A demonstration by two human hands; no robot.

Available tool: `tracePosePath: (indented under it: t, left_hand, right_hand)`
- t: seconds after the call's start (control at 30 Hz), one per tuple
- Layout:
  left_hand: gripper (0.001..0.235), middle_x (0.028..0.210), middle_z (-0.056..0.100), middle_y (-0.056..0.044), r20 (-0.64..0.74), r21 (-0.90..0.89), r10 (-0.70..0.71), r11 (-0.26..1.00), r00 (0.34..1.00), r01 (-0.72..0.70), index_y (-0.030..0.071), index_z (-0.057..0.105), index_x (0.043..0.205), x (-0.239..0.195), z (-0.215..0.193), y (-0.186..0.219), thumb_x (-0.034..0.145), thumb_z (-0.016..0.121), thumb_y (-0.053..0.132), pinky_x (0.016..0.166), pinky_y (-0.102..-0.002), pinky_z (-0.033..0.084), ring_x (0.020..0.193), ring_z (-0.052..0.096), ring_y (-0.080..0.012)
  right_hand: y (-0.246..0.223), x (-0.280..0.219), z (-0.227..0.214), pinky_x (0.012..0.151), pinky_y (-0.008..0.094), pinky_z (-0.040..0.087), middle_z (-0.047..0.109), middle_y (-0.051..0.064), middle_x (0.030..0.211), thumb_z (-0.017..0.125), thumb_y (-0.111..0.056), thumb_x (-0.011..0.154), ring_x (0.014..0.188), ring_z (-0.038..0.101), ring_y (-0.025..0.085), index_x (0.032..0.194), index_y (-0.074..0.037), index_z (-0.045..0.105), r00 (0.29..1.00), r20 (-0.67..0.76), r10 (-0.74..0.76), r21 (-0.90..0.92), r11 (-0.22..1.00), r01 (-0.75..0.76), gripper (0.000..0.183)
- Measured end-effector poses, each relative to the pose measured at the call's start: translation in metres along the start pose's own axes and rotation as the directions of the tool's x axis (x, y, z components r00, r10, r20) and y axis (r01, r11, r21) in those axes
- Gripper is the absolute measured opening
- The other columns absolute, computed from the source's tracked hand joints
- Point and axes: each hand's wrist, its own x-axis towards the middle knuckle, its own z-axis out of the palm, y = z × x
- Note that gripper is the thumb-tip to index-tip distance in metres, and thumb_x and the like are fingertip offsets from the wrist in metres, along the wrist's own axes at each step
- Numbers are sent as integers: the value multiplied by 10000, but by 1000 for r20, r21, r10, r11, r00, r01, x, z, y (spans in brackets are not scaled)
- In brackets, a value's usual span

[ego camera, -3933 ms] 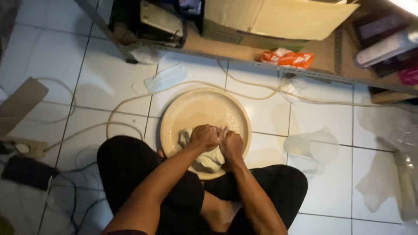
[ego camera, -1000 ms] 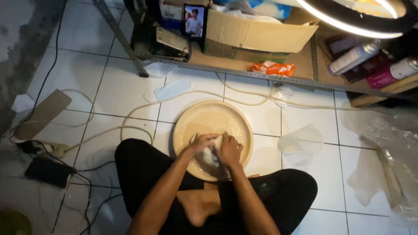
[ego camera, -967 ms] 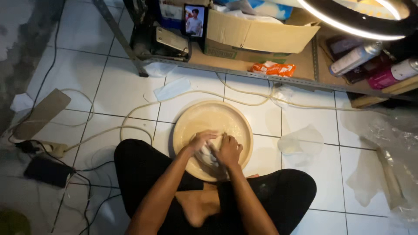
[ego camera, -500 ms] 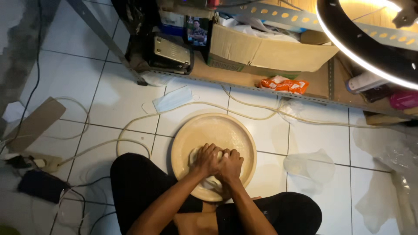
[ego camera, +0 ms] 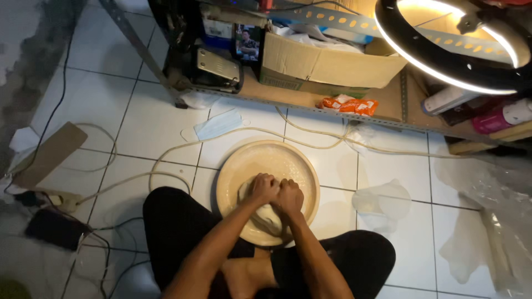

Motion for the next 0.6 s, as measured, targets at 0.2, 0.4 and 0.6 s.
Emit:
tracePosePath:
  t: [0.2, 0.4, 0.6]
  left_hand:
    - [472, 1061, 672, -156, 222, 99, 77, 990, 972, -101, 127, 626, 1250, -22, -109, 39, 778, 621, 108, 1071, -496, 398, 1139, 600, -371]
    - [1108, 1470, 418, -170, 653, 389, -143, 906, 744, -167, 141, 184, 1619, -33, -171, 82, 694, 775, 292, 1093, -512, 442, 1356, 422, -423]
    - [225, 1098, 541, -240, 540, 466, -39, 846, 841, -260, -76, 588, 1065, -4, -80, -9, 850, 529, -44, 791, -488, 585, 1015, 633, -478]
  right_hand:
    - [-6, -17, -43, 998, 571, 462, 555, 172, 1137, 696, -623, 829, 1179, 560, 434, 1181, -75, 530, 960, 276, 44, 112, 991, -78, 671]
    - [-34, -53, -94, 1179, 685, 60, 220, 141, 1610, 630, -196, 940, 1502, 124, 375, 1575, -201, 170, 821, 552, 147, -57, 989, -139, 784]
    - [-57, -60, -117, 1176, 703, 52, 216, 138, 1595, 812, -179, 826, 1501, 125, 353, 1606, -300, 121, 800, 541, 260, 100, 925, -367, 1049]
